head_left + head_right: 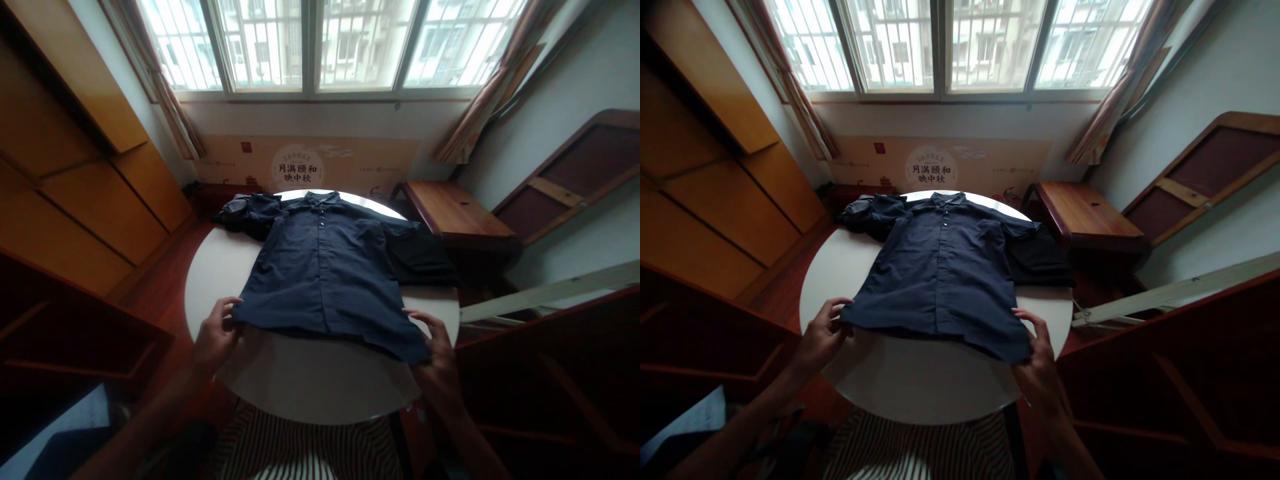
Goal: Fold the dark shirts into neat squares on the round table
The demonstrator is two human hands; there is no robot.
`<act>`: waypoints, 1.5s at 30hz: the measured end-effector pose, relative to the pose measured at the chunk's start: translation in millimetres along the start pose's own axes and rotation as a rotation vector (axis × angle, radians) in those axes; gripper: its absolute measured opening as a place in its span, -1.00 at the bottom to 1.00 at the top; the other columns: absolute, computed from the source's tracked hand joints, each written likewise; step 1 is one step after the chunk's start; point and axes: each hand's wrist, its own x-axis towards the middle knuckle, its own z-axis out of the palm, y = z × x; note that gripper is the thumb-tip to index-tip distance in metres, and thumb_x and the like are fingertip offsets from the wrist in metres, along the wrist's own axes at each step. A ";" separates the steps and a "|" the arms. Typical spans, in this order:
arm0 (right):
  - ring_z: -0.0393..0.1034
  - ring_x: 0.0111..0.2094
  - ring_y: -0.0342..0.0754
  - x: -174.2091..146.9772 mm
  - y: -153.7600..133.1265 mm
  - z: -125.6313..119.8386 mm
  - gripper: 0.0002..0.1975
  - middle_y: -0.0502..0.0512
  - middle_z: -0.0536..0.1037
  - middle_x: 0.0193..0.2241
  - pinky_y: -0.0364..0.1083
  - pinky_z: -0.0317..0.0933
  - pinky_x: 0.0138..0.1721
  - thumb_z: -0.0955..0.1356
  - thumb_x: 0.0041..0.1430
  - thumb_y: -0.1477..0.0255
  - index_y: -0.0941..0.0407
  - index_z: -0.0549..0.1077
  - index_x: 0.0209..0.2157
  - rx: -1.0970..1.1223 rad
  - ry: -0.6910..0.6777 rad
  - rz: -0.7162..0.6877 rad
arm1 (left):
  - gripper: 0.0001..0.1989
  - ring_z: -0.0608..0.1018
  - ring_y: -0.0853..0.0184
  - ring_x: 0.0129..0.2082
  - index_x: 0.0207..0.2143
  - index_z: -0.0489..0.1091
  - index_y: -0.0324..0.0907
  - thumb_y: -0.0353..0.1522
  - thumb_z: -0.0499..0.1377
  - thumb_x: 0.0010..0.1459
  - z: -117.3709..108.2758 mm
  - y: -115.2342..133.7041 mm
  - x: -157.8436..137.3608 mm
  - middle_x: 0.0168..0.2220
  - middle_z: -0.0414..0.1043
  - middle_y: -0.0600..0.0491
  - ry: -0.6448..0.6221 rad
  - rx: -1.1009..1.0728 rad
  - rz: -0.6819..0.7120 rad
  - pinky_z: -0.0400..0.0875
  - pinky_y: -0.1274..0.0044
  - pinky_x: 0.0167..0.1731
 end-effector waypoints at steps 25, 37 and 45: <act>0.45 0.01 0.05 5.6 3.5 -58.1 -0.68 0.05 0.55 -0.02 0.00 0.37 0.01 0.27 0.03 0.51 -0.01 0.62 -0.28 -0.249 -0.158 -0.050 | -0.77 0.56 0.28 -0.20 -0.10 0.47 -0.14 -0.28 0.11 0.27 -42.8 -16.1 -16.3 -0.10 0.40 -0.05 -0.075 0.536 0.482 0.53 0.49 -0.20; 0.41 -0.30 -0.06 -4.4 25.9 -62.7 -0.57 0.12 0.36 -0.12 -0.08 0.42 -0.36 0.29 0.01 0.59 -0.02 0.58 -0.11 -0.438 -0.034 -0.218 | -0.36 0.57 0.26 -0.11 0.23 0.33 -0.04 -0.67 -0.04 0.18 -37.5 -34.4 -13.5 -0.06 0.53 -0.05 -0.333 0.755 0.940 0.55 0.40 -0.05; 0.37 -0.06 0.06 -8.7 37.4 -80.3 -0.51 0.09 0.49 -0.03 0.04 0.37 -0.10 0.25 0.18 0.61 -0.13 0.55 0.01 -0.582 -0.201 -0.550 | -0.32 0.60 0.22 -0.09 0.33 0.16 0.08 -0.59 -0.04 0.21 -86.1 -52.0 -20.9 -0.06 0.55 -0.02 -0.308 0.727 0.920 0.53 0.38 -0.02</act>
